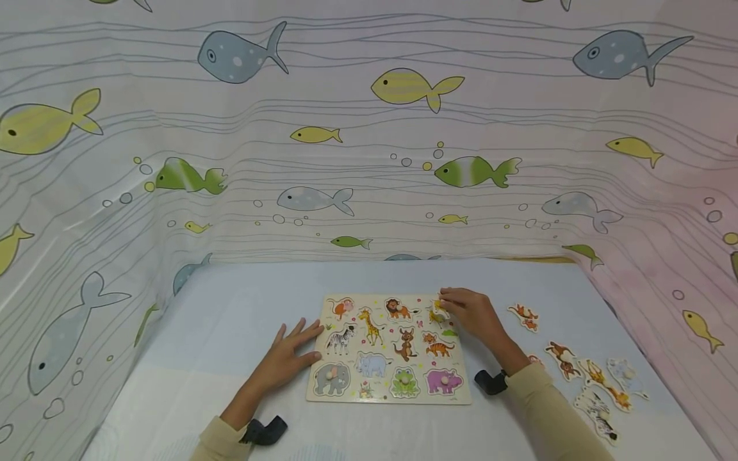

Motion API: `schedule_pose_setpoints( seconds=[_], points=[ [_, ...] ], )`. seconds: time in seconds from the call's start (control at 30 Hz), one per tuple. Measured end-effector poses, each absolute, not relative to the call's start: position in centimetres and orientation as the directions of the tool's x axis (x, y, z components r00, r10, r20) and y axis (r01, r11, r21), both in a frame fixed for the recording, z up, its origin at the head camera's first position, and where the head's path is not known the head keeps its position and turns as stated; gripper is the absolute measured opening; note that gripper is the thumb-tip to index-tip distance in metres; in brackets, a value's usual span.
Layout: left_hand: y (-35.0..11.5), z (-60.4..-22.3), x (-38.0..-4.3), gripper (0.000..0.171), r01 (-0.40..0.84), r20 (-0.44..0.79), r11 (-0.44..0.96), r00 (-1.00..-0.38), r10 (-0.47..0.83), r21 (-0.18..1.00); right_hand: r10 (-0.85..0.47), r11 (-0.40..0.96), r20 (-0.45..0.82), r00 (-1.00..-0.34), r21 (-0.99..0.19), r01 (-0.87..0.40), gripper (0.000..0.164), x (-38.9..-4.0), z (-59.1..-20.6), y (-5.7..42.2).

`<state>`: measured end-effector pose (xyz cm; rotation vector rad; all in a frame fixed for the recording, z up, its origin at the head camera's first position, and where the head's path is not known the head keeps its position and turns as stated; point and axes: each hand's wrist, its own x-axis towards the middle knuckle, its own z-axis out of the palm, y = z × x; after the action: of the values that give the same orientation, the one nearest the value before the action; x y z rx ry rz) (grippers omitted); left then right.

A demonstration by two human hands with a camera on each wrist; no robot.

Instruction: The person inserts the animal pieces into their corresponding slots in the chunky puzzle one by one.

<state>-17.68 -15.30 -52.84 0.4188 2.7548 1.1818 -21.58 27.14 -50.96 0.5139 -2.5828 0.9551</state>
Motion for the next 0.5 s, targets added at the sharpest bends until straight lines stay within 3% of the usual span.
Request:
schedule_pose_setpoints(
  seconds=[0.5],
  points=[
    [-15.3, -52.8, -17.6, 0.060, 0.204, 0.005, 0.663, -0.957, 0.289, 0.720, -0.192, 0.733, 0.361, -0.913, -0.566, -0.378, 0.026, -21.7, -52.2, 26.5]
  ],
)
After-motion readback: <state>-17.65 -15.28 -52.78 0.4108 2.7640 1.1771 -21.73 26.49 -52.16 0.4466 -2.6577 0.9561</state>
